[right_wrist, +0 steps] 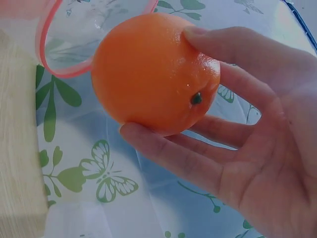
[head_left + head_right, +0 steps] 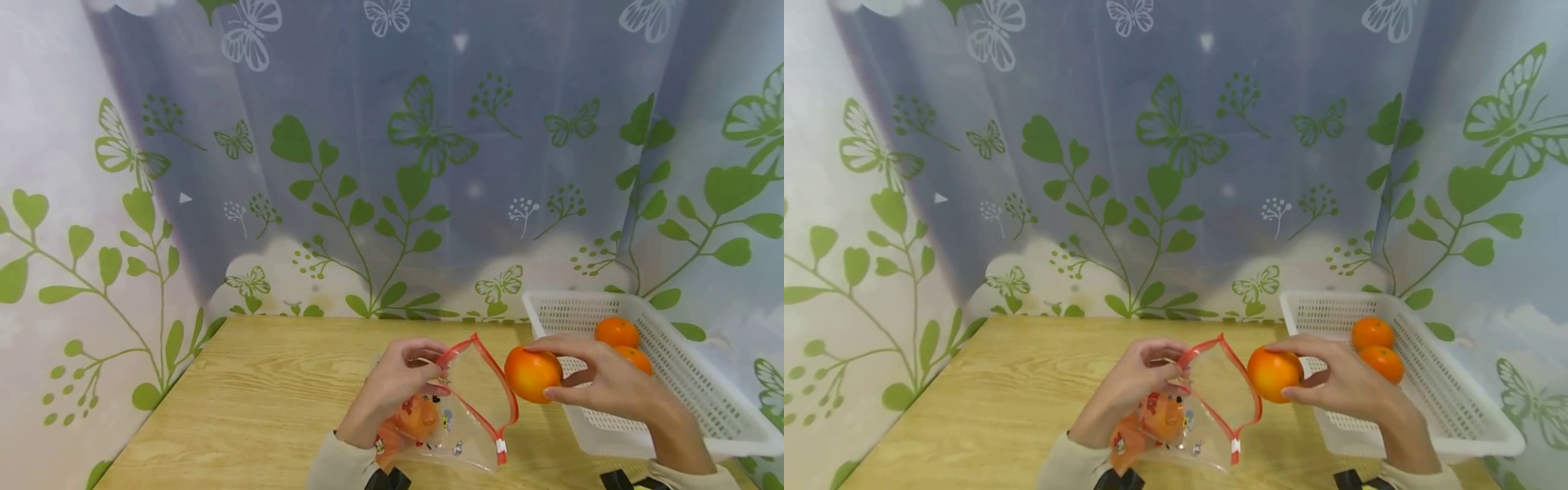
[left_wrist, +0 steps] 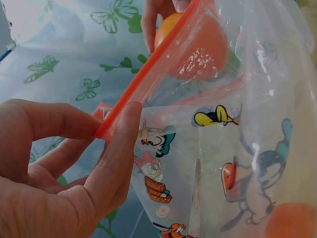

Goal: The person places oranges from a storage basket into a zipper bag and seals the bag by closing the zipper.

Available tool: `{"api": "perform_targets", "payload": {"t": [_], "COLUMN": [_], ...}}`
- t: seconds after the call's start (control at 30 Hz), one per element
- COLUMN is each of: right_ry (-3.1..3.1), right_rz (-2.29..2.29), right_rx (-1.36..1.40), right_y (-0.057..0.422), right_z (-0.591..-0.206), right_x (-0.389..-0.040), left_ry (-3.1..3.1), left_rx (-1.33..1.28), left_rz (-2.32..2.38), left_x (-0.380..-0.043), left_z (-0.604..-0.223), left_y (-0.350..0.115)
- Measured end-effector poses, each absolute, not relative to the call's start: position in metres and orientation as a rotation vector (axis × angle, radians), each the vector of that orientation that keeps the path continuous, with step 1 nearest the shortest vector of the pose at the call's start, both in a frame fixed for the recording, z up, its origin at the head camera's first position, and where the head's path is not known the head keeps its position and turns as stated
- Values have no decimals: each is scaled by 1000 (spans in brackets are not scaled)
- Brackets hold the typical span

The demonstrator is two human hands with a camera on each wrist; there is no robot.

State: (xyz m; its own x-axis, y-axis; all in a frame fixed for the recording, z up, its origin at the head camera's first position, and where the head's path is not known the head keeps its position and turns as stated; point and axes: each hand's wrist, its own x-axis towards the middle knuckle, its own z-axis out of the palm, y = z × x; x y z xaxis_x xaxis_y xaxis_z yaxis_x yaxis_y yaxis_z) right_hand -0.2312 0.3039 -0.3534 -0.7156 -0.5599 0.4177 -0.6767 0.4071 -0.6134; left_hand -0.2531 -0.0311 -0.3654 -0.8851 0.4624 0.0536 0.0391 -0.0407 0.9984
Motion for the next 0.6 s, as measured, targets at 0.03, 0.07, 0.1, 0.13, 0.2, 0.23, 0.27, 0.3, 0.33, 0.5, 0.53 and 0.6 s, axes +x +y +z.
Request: {"api": "perform_targets", "payload": {"t": [0.03, 0.07, 0.1, 0.13, 0.2, 0.23, 0.27, 0.3, 0.33, 0.5, 0.53, 0.6], "right_ry": [-2505, -2499, -2496, -2491, -2482, -2478, -2476, -2476, -2476, -2482, -2484, -2483], "right_rz": [1201, 1199, 1198, 1194, 1185, 1181, 1178, 1175, 1174, 1202, 1210, 1207], "right_rx": [1117, 1127, 1132, 1136, 1142, 1143, 1144, 1141, 1137, 1145, 1147, 1153], "right_y": [303, 302, 302, 301, 299, 297, 296, 295, 293, 289, 288, 286], "right_z": [-354, -354, -354, -354, -353, -353, -354, -354, -354, -355, -355, -355], "right_x": [-231, -231, -232, -232, -232, -232, -233, -233, -233, -231, -231, -230], "left_ry": [1939, 1935, 1934, 1935, 1935, 1935, 1935, 1936, 1936, 1925, 1926, 1928], "left_rx": [533, 533, 533, 534, 536, 537, 539, 539, 537, 525, 524, 526], "left_rz": [2000, 2002, 2003, 2002, 2002, 2002, 2001, 2001, 2002, 2008, 2008, 2008], "left_x": [-253, -253, -253, -253, -253, -253, -254, -254, -254, -253, -252, -252], "left_z": [-365, -365, -365, -365, -364, -364, -364, -364, -364, -365, -365, -365], "left_y": [-31, -31, -31, -31, -30, -30, -30, -30, -30, -31, -31, -31]}}
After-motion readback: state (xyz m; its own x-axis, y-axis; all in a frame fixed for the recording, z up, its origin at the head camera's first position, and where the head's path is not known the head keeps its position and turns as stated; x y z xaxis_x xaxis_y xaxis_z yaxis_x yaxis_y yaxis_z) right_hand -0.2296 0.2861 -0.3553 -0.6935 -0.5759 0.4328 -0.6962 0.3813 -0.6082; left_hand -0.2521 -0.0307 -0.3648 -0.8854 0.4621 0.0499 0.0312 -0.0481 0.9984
